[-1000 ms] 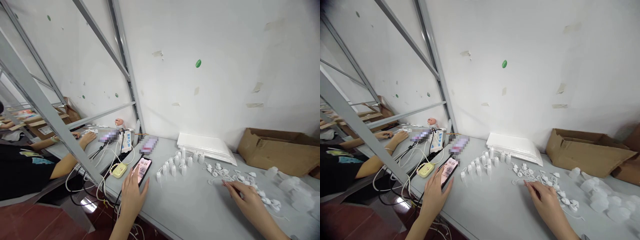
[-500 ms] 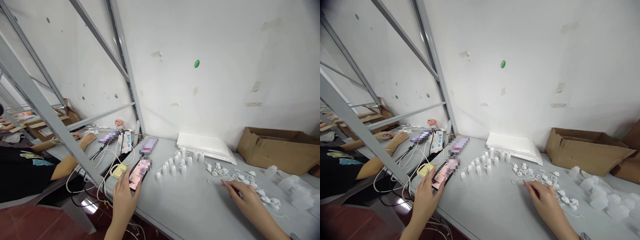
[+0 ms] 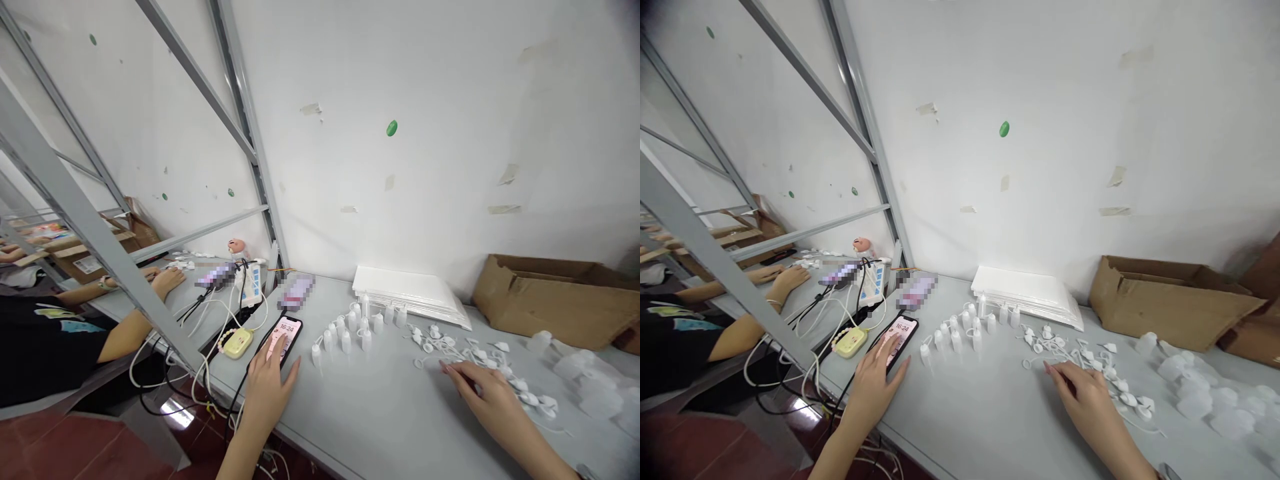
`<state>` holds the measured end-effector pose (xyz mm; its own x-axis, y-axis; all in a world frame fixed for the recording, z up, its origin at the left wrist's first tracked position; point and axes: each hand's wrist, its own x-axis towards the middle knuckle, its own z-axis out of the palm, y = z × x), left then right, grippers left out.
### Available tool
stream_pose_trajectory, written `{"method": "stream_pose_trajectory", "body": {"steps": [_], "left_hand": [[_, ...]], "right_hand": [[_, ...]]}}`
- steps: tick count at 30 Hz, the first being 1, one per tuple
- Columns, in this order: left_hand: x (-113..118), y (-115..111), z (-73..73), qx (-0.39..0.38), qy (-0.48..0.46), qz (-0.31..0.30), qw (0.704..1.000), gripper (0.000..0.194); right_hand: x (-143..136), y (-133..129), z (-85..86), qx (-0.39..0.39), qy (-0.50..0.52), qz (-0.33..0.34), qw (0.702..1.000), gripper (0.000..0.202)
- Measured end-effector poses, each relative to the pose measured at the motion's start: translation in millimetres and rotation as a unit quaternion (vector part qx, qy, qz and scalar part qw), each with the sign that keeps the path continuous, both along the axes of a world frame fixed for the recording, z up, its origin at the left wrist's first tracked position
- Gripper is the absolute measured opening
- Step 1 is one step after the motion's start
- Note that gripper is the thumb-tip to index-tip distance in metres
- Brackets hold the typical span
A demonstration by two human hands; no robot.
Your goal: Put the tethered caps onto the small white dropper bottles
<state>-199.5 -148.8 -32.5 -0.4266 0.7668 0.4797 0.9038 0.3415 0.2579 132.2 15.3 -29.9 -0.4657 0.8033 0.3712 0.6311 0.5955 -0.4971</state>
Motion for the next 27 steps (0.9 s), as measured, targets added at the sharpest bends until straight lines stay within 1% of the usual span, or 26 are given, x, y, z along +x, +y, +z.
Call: {"method": "stream_pose_trajectory", "body": {"steps": [3, 9, 13, 16, 21, 24, 27], "left_hand": [[0, -1, 0.2, 0.007, -0.012, -0.005, 1.000, 0.048], [-4, -8, 4.8, 0.028, -0.039, 0.039, 0.998, 0.052], [-7, -12, 6.5, 0.032, -0.044, 0.052, 0.997, 0.051], [-6, -11, 6.8, 0.018, -0.047, 0.037, 0.998, 0.050], [-4, -5, 3.5, -0.012, -0.038, -0.016, 0.999, 0.051], [-4, -3, 1.8, -0.013, -0.031, -0.027, 0.999, 0.055], [-6, -5, 4.0, -0.006, -0.036, -0.029, 0.999, 0.057]], "right_hand": [[-1, 0, 1.7, 0.006, -0.001, 0.003, 1.000, 0.043], [-1, -1, 2.7, 0.010, 0.001, 0.001, 1.000, 0.044], [-1, -1, 1.8, 0.008, 0.001, 0.003, 1.000, 0.041], [-1, -1, 1.3, 0.007, 0.002, 0.009, 1.000, 0.040], [-1, -1, 1.0, -0.008, -0.010, 0.012, 1.000, 0.041], [-1, -1, 0.3, -0.005, -0.007, 0.008, 1.000, 0.042], [-1, 0, -0.6, -0.004, -0.007, 0.008, 1.000, 0.042]]}}
